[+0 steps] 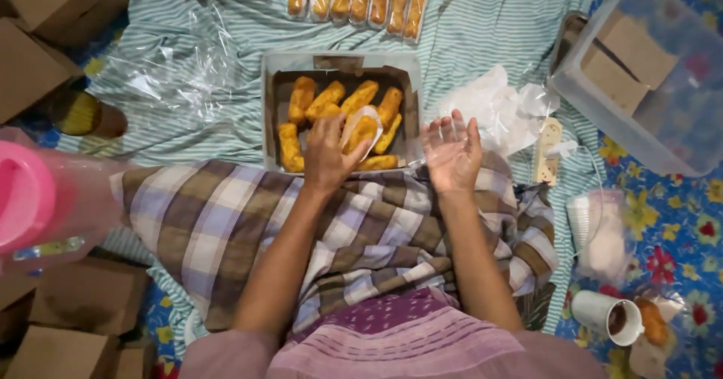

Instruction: A person is manually packaging individual snacks into small plastic sleeves while sitting on the floor.

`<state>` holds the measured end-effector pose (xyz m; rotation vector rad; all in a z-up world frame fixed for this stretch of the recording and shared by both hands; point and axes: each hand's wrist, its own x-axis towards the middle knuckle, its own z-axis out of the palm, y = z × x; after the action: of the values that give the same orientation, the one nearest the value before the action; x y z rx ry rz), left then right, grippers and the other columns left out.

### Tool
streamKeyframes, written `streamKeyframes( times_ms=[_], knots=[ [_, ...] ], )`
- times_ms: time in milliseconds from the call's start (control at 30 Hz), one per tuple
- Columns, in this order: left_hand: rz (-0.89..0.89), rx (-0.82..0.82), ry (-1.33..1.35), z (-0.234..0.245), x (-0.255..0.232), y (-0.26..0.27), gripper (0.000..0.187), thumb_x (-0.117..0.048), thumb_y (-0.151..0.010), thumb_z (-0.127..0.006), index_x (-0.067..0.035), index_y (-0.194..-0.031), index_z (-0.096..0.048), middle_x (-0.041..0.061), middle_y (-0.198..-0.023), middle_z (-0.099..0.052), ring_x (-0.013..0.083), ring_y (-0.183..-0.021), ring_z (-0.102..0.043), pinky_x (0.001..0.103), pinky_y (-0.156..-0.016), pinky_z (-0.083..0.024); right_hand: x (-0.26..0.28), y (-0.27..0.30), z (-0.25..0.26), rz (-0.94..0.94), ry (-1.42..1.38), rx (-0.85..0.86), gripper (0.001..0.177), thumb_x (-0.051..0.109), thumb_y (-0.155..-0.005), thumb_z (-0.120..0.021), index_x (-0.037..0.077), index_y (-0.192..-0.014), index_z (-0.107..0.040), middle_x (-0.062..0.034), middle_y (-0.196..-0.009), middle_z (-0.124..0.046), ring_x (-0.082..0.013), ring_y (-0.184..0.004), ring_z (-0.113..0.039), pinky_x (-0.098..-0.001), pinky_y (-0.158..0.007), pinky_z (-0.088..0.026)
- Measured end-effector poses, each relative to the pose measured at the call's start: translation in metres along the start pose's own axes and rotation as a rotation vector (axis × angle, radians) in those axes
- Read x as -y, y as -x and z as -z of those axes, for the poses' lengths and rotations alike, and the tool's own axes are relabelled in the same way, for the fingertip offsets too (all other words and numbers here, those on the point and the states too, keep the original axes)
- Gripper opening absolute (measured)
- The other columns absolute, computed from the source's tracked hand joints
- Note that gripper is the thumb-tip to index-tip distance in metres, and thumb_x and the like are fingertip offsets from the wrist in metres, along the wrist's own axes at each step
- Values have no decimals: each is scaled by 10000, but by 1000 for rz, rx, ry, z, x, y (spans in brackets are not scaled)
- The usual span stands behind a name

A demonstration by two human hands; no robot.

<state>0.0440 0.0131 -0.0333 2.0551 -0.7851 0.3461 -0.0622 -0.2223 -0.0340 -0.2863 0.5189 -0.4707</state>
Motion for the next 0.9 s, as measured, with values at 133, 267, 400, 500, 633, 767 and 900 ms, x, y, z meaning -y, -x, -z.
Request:
streamKeyframes(
  times_ms=[133,267,400,500,633,767,900],
  knots=[
    [-19,59,-117,-24,8,4,817,-447,-704,-926,31,-1267,-579,211,-999,-573,435,-942,-627,533,-845,-537,1,-4,6,-25,-29,-14,388,420,-931,-692,106,-1152,-748,-88,-1017,-772,-263,-1006,-745,-501,-1051,-568],
    [68,200,-397,-37,4,0,1001,-544,-530,-948,40,-1237,-547,189,-1028,-552,415,-949,-621,554,-775,-559,4,-6,9,-26,-32,-7,400,426,-936,-684,108,-1171,-744,-88,-1023,-772,-260,-1012,-745,-495,-1054,-571],
    [186,364,-481,-56,16,-2,944,-566,-476,-962,4,-1107,-551,148,-1028,-544,390,-992,-623,540,-763,-583,7,-10,12,-25,-57,5,411,426,-936,-685,103,-1184,-740,-92,-1031,-771,-264,-1024,-741,-492,-1056,-569],
    [241,424,-496,-60,9,-9,924,-507,-462,-995,-31,-1097,-521,124,-1051,-543,375,-1012,-630,542,-764,-599,11,-6,13,-29,-62,7,419,433,-936,-684,103,-1188,-738,-96,-1030,-770,-264,-1022,-740,-496,-1055,-570],
    [225,434,-530,-66,9,-9,916,-486,-455,-1002,-36,-1087,-517,128,-1035,-549,371,-989,-641,542,-759,-608,16,-5,18,-15,-91,13,422,425,-938,-686,89,-1188,-735,-107,-1029,-770,-275,-1016,-739,-501,-1053,-569],
    [228,447,-545,-68,9,-6,799,-412,-530,-987,-46,-1065,-520,129,-1026,-559,370,-981,-657,535,-768,-613,20,-1,21,-7,-95,10,418,420,-937,-689,83,-1179,-737,-110,-1026,-769,-277,-1014,-739,-504,-1045,-569],
    [216,436,-532,-64,4,-4,648,-332,-630,-921,-62,-1065,-524,122,-1030,-551,378,-964,-663,538,-757,-612,25,7,19,6,-99,7,417,420,-931,-695,83,-1173,-739,-111,-1026,-772,-277,-1012,-742,-507,-1039,-573]
  ],
)
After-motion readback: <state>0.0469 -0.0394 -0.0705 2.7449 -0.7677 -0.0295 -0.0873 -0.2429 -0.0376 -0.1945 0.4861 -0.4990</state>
